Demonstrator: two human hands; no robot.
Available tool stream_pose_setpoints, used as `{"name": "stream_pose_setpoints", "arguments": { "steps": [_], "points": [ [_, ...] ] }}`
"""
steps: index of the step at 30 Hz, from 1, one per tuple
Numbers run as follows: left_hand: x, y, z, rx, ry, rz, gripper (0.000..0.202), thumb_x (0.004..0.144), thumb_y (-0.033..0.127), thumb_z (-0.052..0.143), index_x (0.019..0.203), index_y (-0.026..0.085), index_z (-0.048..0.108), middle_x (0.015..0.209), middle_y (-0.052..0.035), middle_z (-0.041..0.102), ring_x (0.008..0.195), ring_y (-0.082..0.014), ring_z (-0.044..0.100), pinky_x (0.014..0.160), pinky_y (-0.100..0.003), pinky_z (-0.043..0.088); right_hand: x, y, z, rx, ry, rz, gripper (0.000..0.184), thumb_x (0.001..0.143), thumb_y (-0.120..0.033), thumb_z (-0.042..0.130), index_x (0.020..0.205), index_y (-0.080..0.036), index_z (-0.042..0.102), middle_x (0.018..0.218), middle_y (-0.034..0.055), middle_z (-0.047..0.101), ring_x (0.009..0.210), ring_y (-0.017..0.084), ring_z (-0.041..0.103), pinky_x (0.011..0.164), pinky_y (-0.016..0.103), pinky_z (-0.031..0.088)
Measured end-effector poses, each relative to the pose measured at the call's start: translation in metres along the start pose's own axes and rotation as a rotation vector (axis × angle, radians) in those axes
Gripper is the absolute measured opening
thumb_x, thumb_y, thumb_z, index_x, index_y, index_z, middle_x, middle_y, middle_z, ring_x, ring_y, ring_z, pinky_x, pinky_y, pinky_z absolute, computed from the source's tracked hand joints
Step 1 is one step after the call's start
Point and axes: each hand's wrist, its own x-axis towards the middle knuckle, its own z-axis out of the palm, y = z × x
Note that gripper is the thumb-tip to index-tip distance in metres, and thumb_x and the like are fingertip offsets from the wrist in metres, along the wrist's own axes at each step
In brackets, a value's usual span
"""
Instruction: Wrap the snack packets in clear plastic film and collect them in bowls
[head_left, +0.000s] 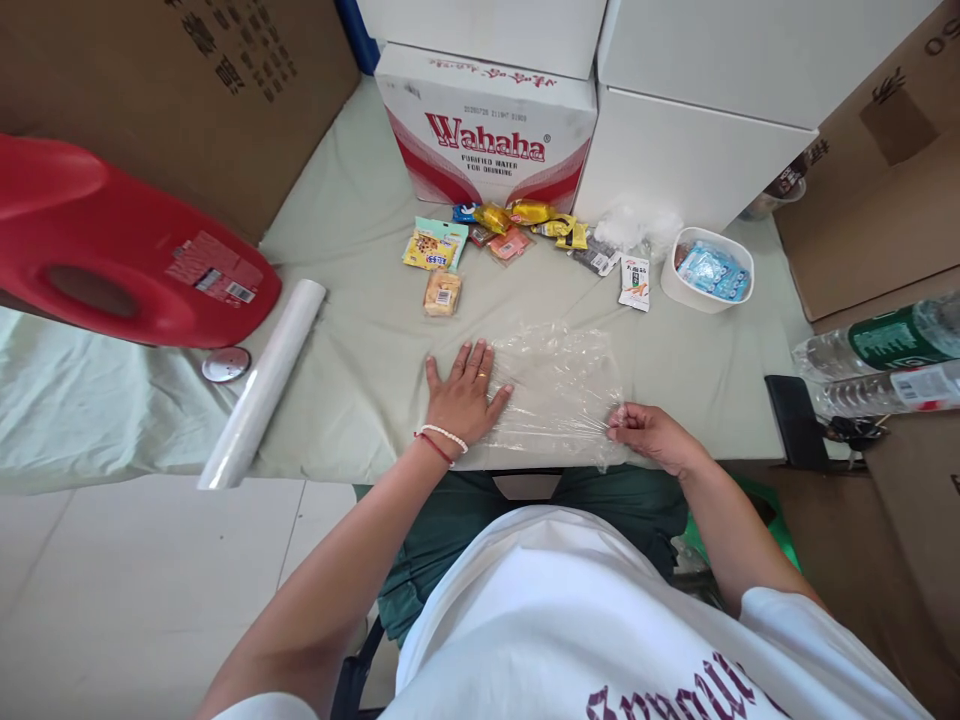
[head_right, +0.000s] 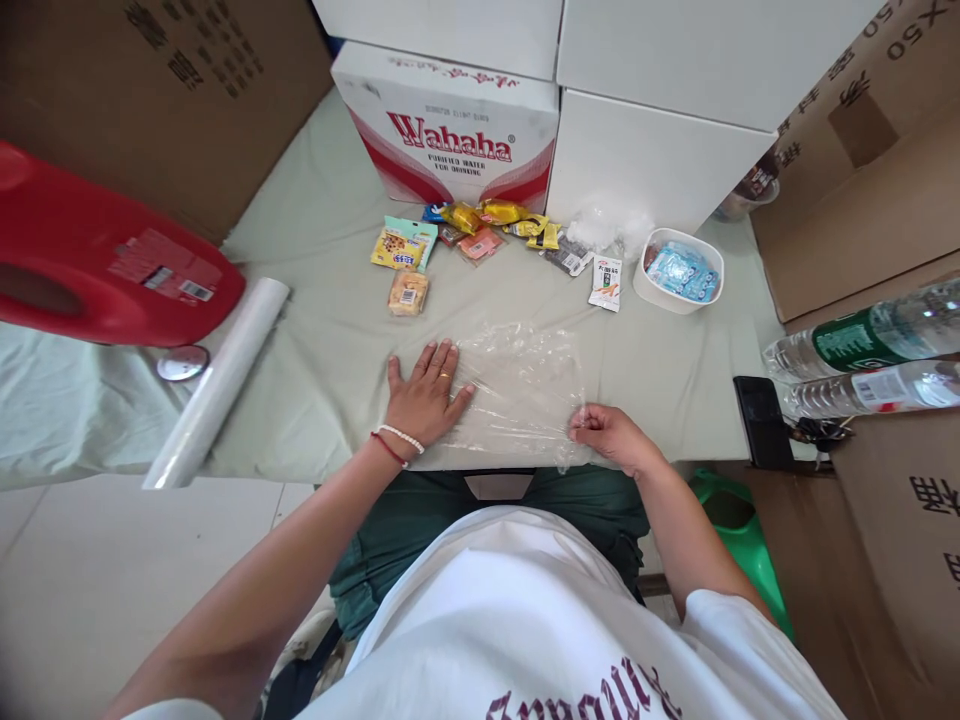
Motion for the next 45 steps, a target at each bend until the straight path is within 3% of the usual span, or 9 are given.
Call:
{"name": "stream_pose_setpoints", "arguments": {
  "steps": [3,8,13,19,25,31,37,41,45],
  "points": [
    [-0.001,0.001,-0.001,0.089,-0.016,-0.012,0.068,0.105,0.053,0.031,0.163,0.019,0.032,0.169,-0.0159,0.033,0.159,-0.0335,0.027,0.124,-0.074,0.001,-0.002,-0.001,-0.023,-0.090,0.119,-0.037,0.049,0.061,-0.054,0.087,0.087,-0.019,0.065,0.073,-0.0028,0.061,0.067,0.013,0.052,0.065,0.026,0.039],
    [-0.003,0.001,0.001,0.137,0.070,-0.017,0.064,0.105,0.047,0.032,0.160,0.014,0.038,0.169,-0.0177,0.031,0.160,-0.0330,0.024,0.127,-0.069,0.009,0.005,-0.029,-0.014,-0.340,0.672,-0.322,0.030,0.086,-0.050,0.068,0.095,-0.021,0.068,0.083,0.0028,0.067,0.069,0.017,0.056,0.069,0.032,0.047],
    [-0.009,0.000,0.000,0.171,0.232,0.145,0.055,0.102,0.029,0.043,0.156,0.016,0.046,0.166,-0.0160,0.038,0.162,-0.0296,0.019,0.131,-0.061,0.000,0.032,-0.050,0.062,-0.733,0.333,-0.725,0.028,0.100,-0.032,0.053,0.118,-0.020,0.071,0.119,0.0128,0.070,0.112,0.028,0.062,0.099,0.045,0.053],
    [0.014,-0.011,-0.003,0.079,0.003,0.308,0.065,0.092,0.008,0.037,0.156,0.019,0.045,0.163,-0.0107,0.047,0.157,-0.0203,0.034,0.132,-0.052,0.013,0.066,-0.026,0.109,-1.085,0.179,-0.741,0.052,0.103,-0.033,0.055,0.150,-0.011,0.056,0.162,0.0177,0.044,0.151,0.034,0.035,0.126,0.053,0.031],
    [0.046,-0.013,-0.005,-0.093,-0.016,0.001,0.053,0.096,0.020,0.032,0.142,0.020,0.058,0.161,-0.0083,0.050,0.150,-0.0179,0.044,0.125,-0.047,0.032,0.063,-0.016,0.100,-1.099,0.166,-0.784,0.050,0.106,-0.035,0.050,0.151,-0.016,0.055,0.164,0.0135,0.044,0.154,0.030,0.035,0.127,0.052,0.032],
    [0.041,-0.005,-0.001,0.138,-0.023,-0.025,0.063,0.105,0.046,0.028,0.161,0.019,0.037,0.169,-0.0121,0.033,0.156,-0.0280,0.035,0.127,-0.069,0.005,0.055,-0.007,0.081,-1.057,0.222,-0.730,0.051,0.106,-0.035,0.048,0.154,-0.018,0.052,0.166,0.0142,0.039,0.155,0.030,0.034,0.127,0.053,0.032],
    [0.031,-0.021,-0.006,0.203,-0.087,-0.048,0.068,0.105,0.053,0.025,0.165,0.021,0.028,0.171,-0.0101,0.027,0.159,-0.0272,0.029,0.127,-0.069,0.005,0.038,0.006,0.021,-0.784,0.347,-0.689,0.042,0.104,-0.039,0.048,0.137,-0.020,0.065,0.149,0.0161,0.059,0.136,0.030,0.056,0.113,0.052,0.049],
    [0.032,-0.020,-0.006,0.229,-0.098,-0.054,0.067,0.106,0.052,0.025,0.165,0.022,0.024,0.172,-0.0101,0.026,0.159,-0.0277,0.027,0.127,-0.070,0.005,0.070,-0.037,-0.016,-0.665,0.440,-0.520,0.034,0.103,-0.039,0.045,0.113,-0.023,0.073,0.107,0.0090,0.076,0.094,0.024,0.071,0.083,0.038,0.058],
    [0.032,-0.020,-0.006,0.236,-0.104,-0.041,0.067,0.106,0.053,0.026,0.165,0.022,0.025,0.171,-0.0116,0.027,0.159,-0.0284,0.028,0.128,-0.069,0.005,0.157,-0.119,-0.030,-0.864,0.535,-0.548,0.028,0.100,-0.028,0.047,0.106,-0.019,0.073,0.104,0.0097,0.075,0.099,0.026,0.067,0.091,0.037,0.051]
  ]
}}
